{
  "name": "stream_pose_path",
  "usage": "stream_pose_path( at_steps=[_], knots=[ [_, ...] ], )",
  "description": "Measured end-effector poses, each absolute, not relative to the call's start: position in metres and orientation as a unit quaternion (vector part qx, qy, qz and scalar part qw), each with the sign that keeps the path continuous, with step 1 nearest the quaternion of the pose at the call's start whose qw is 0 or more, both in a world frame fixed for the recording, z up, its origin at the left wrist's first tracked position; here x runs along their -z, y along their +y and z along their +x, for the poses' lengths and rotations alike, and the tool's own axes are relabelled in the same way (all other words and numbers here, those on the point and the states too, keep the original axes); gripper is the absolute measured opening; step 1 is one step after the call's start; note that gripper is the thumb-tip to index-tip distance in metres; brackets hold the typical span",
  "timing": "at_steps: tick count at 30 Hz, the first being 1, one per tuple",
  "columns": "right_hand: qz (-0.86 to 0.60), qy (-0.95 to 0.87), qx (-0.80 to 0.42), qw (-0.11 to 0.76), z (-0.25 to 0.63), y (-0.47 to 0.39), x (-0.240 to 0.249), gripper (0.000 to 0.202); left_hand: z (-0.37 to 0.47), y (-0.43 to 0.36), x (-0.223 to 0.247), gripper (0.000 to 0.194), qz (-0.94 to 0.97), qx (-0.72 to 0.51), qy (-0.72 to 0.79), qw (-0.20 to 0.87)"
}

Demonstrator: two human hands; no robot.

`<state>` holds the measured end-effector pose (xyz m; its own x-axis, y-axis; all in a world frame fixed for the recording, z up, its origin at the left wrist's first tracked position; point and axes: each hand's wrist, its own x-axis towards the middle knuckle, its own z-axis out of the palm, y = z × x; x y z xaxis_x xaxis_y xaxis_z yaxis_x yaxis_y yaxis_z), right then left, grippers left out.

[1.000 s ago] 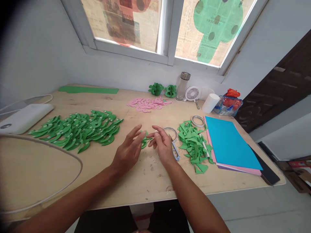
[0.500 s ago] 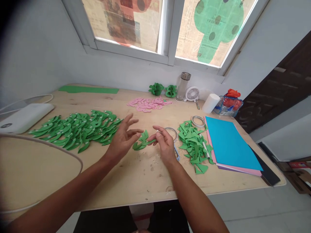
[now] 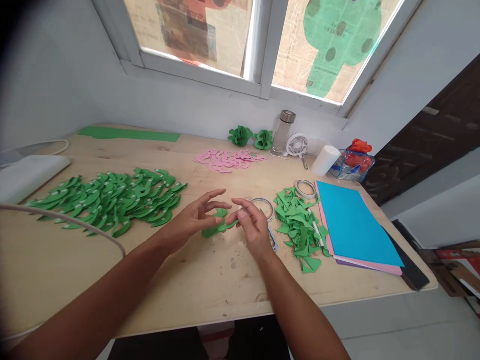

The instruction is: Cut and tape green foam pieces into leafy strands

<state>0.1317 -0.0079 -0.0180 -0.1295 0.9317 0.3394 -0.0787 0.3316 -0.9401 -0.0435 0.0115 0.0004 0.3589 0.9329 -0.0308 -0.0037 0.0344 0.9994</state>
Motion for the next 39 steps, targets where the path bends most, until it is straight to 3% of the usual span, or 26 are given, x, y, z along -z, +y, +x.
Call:
stream_pose_path(
  at_steps=[6,13,24,33,39],
  knots=[
    [-0.362,-0.64,-0.431,0.523,0.131,-0.011,0.013,0.035,-0.05,0.009,-0.001,0.077,0.59,-0.367,0.346,0.63],
    [-0.343,-0.666,-0.432,0.501,0.13,-0.015,0.011,0.033,-0.051,0.006,-0.003,0.074,0.643,-0.362,0.37,0.564],
    [-0.349,-0.672,-0.421,0.5,0.13,-0.016,0.015,0.032,-0.044,0.003,0.004,0.078,0.595,-0.386,0.293,0.641],
    [-0.393,-0.688,-0.332,0.511,0.131,-0.016,0.011,0.031,-0.038,0.001,0.003,0.073,0.58,-0.441,0.394,0.56],
    [-0.396,-0.699,-0.328,0.497,0.131,-0.015,0.012,0.031,-0.033,-0.001,0.003,0.074,0.543,-0.451,0.394,0.588]
  ],
)
